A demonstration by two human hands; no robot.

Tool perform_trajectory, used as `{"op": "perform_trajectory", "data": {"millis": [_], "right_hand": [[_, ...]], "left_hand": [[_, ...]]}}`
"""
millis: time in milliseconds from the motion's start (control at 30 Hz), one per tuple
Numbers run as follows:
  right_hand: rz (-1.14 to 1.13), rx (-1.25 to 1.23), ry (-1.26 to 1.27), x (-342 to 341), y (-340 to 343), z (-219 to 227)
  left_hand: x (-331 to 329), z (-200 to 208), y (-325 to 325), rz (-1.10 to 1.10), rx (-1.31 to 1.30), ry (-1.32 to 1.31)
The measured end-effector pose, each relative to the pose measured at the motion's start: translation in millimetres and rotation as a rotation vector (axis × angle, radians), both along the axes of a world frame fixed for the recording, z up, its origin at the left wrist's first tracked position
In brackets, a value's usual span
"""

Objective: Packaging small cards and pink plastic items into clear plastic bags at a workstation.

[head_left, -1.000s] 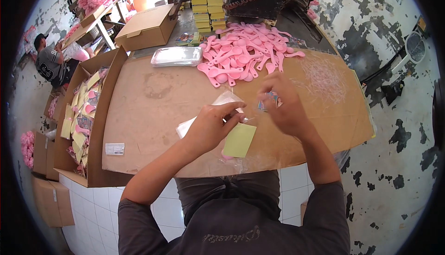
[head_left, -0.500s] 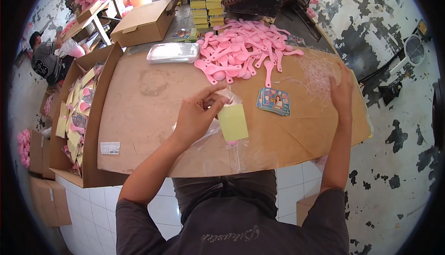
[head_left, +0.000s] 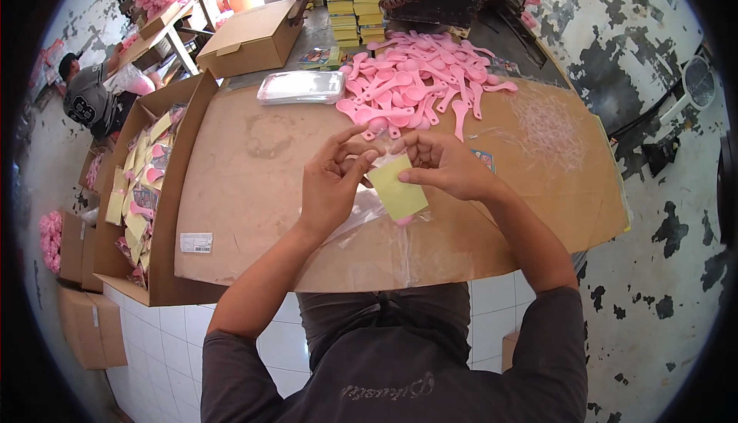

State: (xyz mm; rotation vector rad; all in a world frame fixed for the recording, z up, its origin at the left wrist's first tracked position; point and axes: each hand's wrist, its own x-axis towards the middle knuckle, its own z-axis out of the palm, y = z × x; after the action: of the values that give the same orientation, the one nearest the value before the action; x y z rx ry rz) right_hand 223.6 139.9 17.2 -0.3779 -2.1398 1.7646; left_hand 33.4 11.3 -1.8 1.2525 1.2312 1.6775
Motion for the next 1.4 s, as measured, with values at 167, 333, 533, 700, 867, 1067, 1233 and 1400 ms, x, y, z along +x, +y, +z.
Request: {"op": "perform_trajectory", "data": {"millis": [167, 333, 533, 700, 867, 1067, 1233, 1400], "right_hand": [[-0.039, 0.042, -0.065, 7.1, -2.7, 5.3], [-0.16, -0.083, 0.079, 10.0, -1.1, -7.8], [-0.226, -0.101, 0.033, 13.0, 5.6, -17.3], [-0.236, -0.138, 0.056, 14.5, 6.7, -21.3], [-0.189, -0.155, 0.054, 18.4, 13.2, -26.7], [-0.199, -0.037, 0.079, 19.6, 16.6, -25.0], [-0.163, -0.002, 0.01, 18.4, 13.6, -18.2], [-0.143, -0.053, 0.094, 19.1, 17.0, -26.1]], "left_hand": [[3.4, -2.6, 4.2, -0.047, 0.012, -0.157], [-1.6, -10.2, 3.4, -0.161, -0.249, -0.084], [-0.3, -8.3, 5.2, -0.126, -0.259, -0.111], [-0.7, -12.0, 6.5, -0.111, -0.267, -0.158], [0.4, -13.1, 4.8, -0.105, -0.196, -0.155], [-1.2, -12.6, 3.1, -0.146, -0.167, -0.118], [-7.0, -13.5, 0.8, -0.131, -0.25, -0.213], [-5.1, -13.1, 4.0, -0.156, -0.276, -0.084]]}}
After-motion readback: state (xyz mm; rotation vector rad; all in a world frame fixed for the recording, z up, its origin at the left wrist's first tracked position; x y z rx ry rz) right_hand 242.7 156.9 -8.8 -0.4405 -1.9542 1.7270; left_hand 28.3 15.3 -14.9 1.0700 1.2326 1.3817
